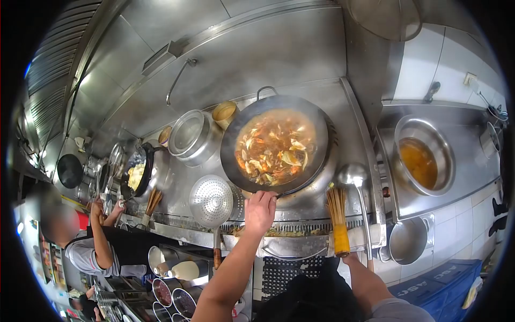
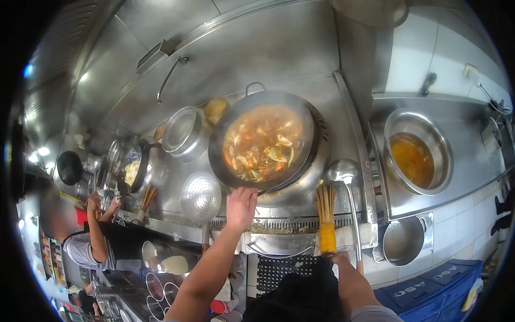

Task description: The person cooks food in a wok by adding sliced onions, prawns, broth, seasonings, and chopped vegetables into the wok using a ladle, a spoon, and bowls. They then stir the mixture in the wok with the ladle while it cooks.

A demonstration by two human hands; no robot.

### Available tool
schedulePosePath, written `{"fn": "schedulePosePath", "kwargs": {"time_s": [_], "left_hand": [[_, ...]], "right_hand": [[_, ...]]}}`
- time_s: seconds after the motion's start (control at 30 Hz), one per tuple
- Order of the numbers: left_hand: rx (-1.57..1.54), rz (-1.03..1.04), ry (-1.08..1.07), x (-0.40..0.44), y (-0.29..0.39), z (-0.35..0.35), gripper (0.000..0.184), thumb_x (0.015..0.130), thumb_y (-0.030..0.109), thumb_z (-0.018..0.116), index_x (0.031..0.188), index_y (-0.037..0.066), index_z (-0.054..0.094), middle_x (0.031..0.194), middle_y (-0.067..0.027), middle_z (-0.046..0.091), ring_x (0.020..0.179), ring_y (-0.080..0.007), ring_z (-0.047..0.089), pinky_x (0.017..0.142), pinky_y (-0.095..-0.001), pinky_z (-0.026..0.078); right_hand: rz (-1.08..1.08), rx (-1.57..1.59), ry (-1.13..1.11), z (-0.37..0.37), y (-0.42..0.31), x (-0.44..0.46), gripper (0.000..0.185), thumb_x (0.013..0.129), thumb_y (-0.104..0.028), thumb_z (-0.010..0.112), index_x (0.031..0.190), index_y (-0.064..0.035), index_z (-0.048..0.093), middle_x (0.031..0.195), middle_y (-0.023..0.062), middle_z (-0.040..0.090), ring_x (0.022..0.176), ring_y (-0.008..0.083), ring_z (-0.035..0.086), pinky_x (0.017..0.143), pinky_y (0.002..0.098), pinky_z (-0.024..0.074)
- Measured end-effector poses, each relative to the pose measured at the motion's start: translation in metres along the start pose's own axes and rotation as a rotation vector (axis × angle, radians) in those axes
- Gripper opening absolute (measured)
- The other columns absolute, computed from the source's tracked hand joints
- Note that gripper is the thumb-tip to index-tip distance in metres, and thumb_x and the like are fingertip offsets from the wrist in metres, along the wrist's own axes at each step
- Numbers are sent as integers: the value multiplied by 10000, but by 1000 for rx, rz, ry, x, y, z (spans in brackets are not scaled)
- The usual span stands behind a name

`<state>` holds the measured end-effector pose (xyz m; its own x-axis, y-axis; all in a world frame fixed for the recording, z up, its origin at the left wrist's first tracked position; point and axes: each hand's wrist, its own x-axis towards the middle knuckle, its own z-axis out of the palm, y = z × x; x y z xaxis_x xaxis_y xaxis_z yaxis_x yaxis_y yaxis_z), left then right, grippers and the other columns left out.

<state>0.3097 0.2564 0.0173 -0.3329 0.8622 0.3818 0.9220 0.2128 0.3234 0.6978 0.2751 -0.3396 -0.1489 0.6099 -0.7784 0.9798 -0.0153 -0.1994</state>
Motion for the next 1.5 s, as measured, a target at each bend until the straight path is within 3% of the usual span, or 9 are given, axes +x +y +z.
{"fn": "schedulePosePath", "kwargs": {"time_s": [0.17,0.33,0.53,0.9,1.1,1.17,1.27,1.37,1.5], "left_hand": [[129,17,46,-9,-4,23,128,915,184,662,1039,161,681,945,-20,637,909,-268,592,793,-449,400],[112,-18,51,-12,-5,25,114,922,200,654,1032,180,676,940,-6,630,952,-263,575,814,-456,394],[72,-49,13,-14,-6,19,104,944,212,637,1035,171,666,976,-21,651,991,-280,583,847,-477,415],[127,-129,-82,-15,1,16,122,986,244,572,1024,147,635,1025,-32,653,1038,-295,572,905,-544,401],[185,-99,-72,-15,-1,18,146,997,265,560,1008,137,630,1025,-42,649,1039,-291,576,955,-572,390],[184,-99,-90,-14,0,15,146,994,267,563,1008,137,631,1025,-45,653,1044,-291,581,968,-579,386],[181,-123,-147,-10,0,11,156,997,272,556,1033,139,630,1050,-38,646,1081,-270,571,1010,-602,362],[134,-153,-164,-10,0,10,165,994,274,557,1046,136,632,1072,-43,648,1101,-266,568,1038,-616,350],[95,-139,-71,-13,-2,12,133,969,254,590,997,132,636,1007,-49,648,1040,-288,582,984,-573,391]], "right_hand": [[136,3,-104,5,3,10,566,851,-403,691,1331,-109,630,1337,163,642,1248,283,617,1014,398,524],[79,18,98,49,28,50,542,809,-550,716,1146,-127,750,1183,90,734,1094,236,707,888,366,577],[125,199,202,38,14,30,402,956,-322,598,1246,-52,666,1250,203,679,1189,323,648,963,422,546],[-221,77,391,90,29,74,533,947,-288,637,1405,-57,492,1252,228,667,1200,364,630,986,453,524],[142,435,324,22,-35,-64,747,923,-325,660,1516,-8,335,1194,299,665,1143,438,636,962,496,519],[-64,300,378,52,-4,-46,746,910,-379,678,1487,9,408,1161,305,678,1095,446,655,956,479,522],[-333,917,-390,-63,-25,-187,348,985,-221,612,1293,-61,618,990,133,751,850,193,735,700,325,554],[-478,930,-52,-134,-21,-252,272,997,-223,603,1179,-21,608,949,141,744,830,186,726,640,305,546],[-336,292,703,-127,38,-176,370,853,-239,763,1093,-29,575,834,126,690,779,240,694,642,402,531]]}}
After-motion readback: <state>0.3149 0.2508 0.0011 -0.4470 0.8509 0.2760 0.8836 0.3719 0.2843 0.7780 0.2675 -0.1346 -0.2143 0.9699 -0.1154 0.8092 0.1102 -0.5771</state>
